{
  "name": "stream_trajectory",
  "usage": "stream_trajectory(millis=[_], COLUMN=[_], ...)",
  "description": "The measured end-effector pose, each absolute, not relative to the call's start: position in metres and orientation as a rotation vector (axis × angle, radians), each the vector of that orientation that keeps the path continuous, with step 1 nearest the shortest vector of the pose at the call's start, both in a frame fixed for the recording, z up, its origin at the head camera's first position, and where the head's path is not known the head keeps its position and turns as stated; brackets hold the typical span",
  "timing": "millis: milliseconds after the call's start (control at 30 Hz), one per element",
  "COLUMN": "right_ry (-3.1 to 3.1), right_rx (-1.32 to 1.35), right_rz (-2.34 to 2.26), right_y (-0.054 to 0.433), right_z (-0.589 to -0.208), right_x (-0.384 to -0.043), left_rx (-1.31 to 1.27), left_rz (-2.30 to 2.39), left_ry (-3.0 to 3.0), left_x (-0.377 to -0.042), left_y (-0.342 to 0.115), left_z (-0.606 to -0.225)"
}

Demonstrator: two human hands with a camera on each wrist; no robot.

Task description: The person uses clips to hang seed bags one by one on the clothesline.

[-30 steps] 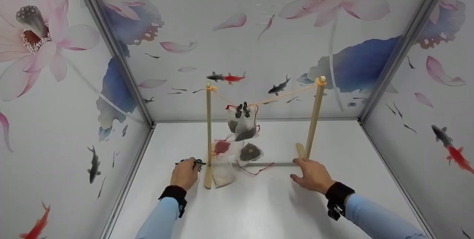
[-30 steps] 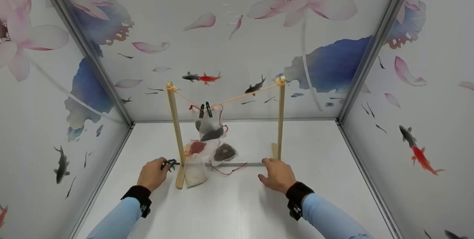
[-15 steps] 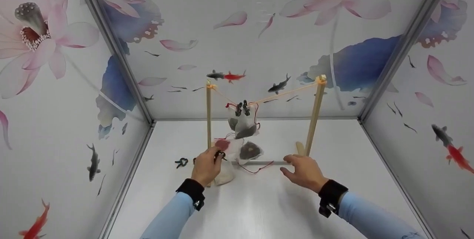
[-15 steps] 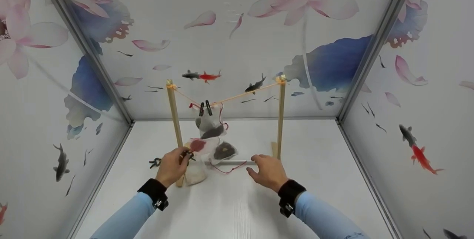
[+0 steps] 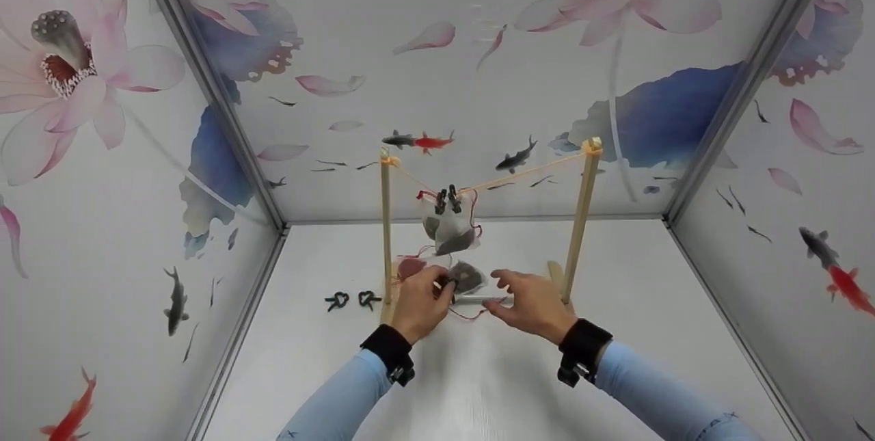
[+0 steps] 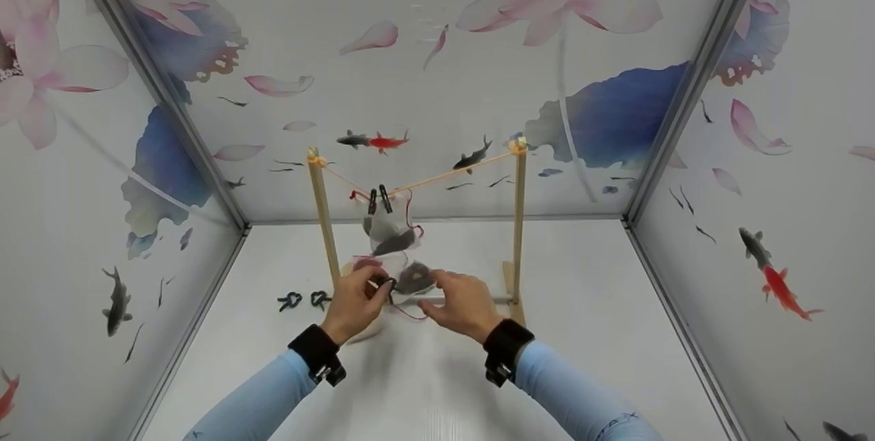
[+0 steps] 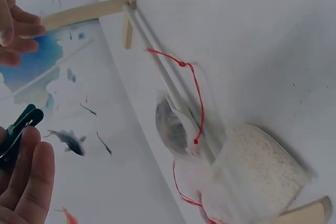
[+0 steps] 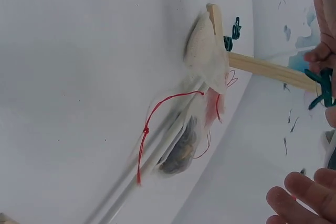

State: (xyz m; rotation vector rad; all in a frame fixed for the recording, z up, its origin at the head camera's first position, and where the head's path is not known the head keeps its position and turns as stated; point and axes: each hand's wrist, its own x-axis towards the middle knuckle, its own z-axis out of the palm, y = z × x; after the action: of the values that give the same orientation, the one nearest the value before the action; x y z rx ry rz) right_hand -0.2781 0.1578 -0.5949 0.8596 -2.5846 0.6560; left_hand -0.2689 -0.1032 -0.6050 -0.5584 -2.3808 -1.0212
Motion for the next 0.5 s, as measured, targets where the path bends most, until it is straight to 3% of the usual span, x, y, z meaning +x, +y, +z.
stream_trajectory(millis=[500], right_ry=[-2.382], right_rx=[0.978], right_rz=[0.676], right_y=[0.138], right_z=[-0.6], right_x=[-0.278], left_rx=[-0.541], left_rz=[-1.254], left_ry=[-2.298], left_x=[-0.267], left_y=[-0.067], left_z=[-0.59])
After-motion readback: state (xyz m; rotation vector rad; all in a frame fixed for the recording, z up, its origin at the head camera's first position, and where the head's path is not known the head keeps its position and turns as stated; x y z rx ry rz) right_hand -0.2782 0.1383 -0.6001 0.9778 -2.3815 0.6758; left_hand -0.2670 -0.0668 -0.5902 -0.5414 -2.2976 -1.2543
